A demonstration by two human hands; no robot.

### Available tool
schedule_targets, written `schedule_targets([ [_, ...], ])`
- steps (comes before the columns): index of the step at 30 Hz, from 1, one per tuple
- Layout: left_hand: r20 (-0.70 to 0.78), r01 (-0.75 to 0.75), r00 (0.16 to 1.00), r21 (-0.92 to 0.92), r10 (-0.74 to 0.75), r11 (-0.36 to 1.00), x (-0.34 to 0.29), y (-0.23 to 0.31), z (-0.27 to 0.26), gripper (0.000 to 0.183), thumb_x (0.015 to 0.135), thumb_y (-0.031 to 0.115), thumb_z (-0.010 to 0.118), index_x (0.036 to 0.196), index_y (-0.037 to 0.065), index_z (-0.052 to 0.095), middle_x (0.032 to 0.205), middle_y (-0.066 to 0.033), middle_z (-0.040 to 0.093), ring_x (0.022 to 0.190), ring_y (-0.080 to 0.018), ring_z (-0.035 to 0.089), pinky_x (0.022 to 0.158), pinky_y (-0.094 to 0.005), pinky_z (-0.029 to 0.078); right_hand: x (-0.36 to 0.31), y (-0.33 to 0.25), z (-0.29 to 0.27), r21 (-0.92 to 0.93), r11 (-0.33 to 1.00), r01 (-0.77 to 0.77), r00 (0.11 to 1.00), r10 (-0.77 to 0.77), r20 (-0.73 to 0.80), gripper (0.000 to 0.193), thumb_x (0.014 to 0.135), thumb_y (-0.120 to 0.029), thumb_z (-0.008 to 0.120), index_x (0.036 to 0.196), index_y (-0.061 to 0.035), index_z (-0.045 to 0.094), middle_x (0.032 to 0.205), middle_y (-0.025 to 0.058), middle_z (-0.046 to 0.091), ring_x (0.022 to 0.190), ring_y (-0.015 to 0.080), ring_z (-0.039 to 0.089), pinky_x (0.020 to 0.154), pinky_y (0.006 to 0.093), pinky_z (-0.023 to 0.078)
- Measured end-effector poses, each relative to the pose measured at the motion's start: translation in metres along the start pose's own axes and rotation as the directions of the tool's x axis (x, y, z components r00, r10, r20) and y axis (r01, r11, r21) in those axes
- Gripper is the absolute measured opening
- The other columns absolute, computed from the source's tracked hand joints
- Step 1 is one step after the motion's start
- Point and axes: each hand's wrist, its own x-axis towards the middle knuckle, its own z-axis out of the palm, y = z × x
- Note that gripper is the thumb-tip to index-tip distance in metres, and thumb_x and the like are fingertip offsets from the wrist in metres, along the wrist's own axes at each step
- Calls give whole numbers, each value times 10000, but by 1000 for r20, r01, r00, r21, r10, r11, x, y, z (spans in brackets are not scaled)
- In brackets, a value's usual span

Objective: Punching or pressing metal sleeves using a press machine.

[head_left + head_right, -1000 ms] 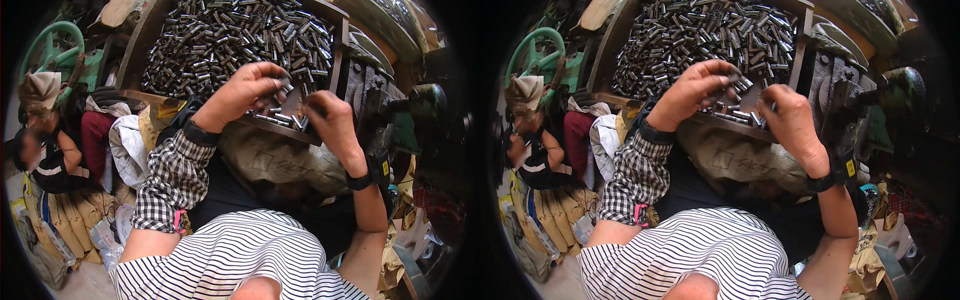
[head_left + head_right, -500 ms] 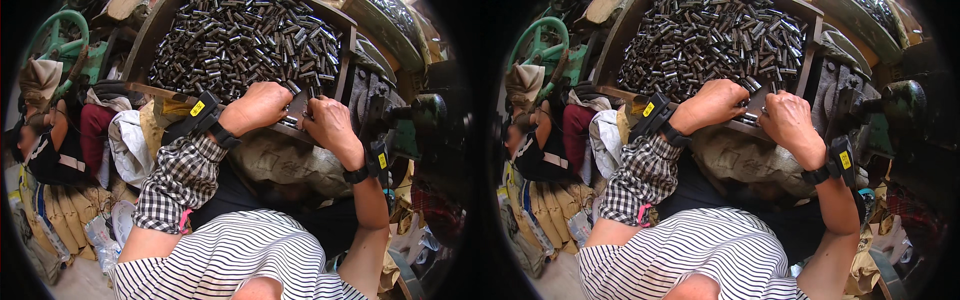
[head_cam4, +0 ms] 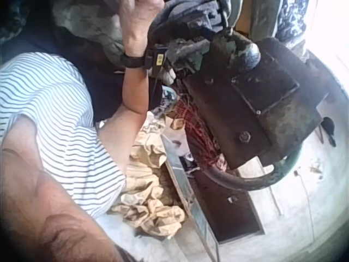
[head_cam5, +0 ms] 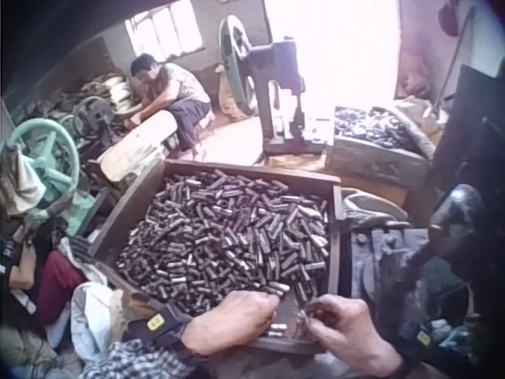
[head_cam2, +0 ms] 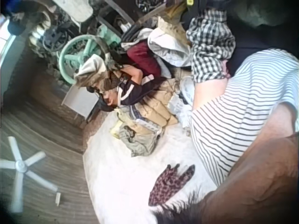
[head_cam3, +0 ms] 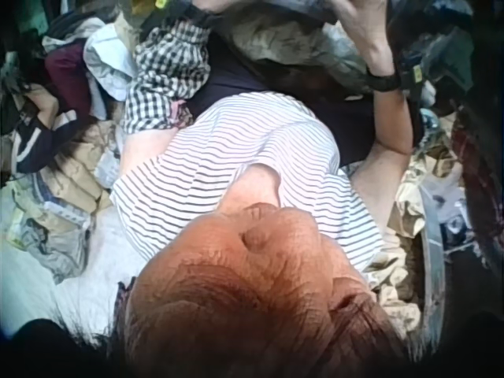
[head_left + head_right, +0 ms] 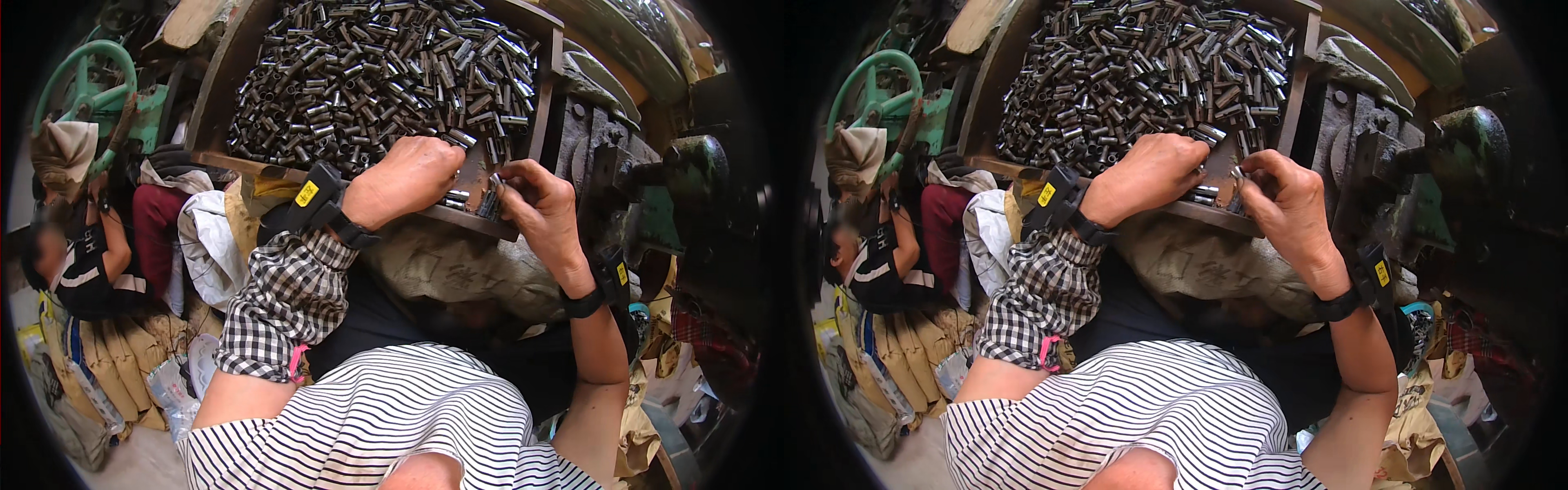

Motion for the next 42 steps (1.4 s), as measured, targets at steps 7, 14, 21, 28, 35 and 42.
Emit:
schedule_targets([
  [7, 60, 183, 975, -761, -213, 623, 0, 14, -14, 192, 895, 183, 583, 933, -1, 551, 682, -87, 577, 556, -172, 576, 489, -277, 440, 1, -6, -8, 468, 836, -286, 958, 245, 149, 142, 861, -69, 598, 965, 17, 640, 730, -7, 605, 625, 30, 559, 539, 174, 460],
  [14, 242, 271, 959, -936, -150, 224, 2, 11, -14, 201, 911, 196, 567, 1028, 34, 591, 663, 36, 563, 506, -6, 484, 438, -145, 387, 2, -2, -11, 539, 772, -336, 941, 298, 160, 124, 857, -91, 624, 934, 5, 640, 747, 5, 621, 609, 36, 583, 467, 147, 403],
  [21, 232, 253, 957, -961, -176, 114, 3, 15, -11, 202, 897, 170, 581, 1049, 38, 599, 696, 43, 576, 506, 9, 478, 435, -130, 391, 3, 4, -12, 637, 701, -321, 944, 293, 153, 115, 845, -95, 647, 910, -1, 639, 758, 12, 629, 615, 50, 597, 472, 154, 421],
  [28, 244, 236, 959, -969, -147, -74, 2, 9, -7, 198, 891, 161, 596, 1041, 32, 590, 740, 11, 605, 543, 0, 536, 449, -125, 434, 5, 5, -13, 686, 634, -357, 928, 324, 183, 120, 832, -91, 662, 904, 2, 637, 772, 21, 632, 614, 63, 604, 486, 163, 440],
  [35, 235, 236, 957, -972, -170, -12, 2, 14, -11, 196, 896, 148, 591, 1045, 20, 591, 750, -14, 616, 547, -17, 546, 462, -137, 448, 4, 7, -12, 733, 573, -365, 921, 335, 197, 121, 835, -101, 661, 901, -3, 631, 779, 23, 627, 607, 69, 607, 480, 172, 455],
  [42, 47, 104, 987, -915, -154, 389, 3, 25, -11, 184, 884, 105, 600, 1036, 3, 606, 749, -21, 626, 573, -45, 583, 494, -169, 478, 5, 6, -15, 743, 551, -378, 914, 348, 207, 106, 825, -84, 666, 885, -9, 620, 760, 22, 622, 590, 71, 605, 474, 183, 470],
])
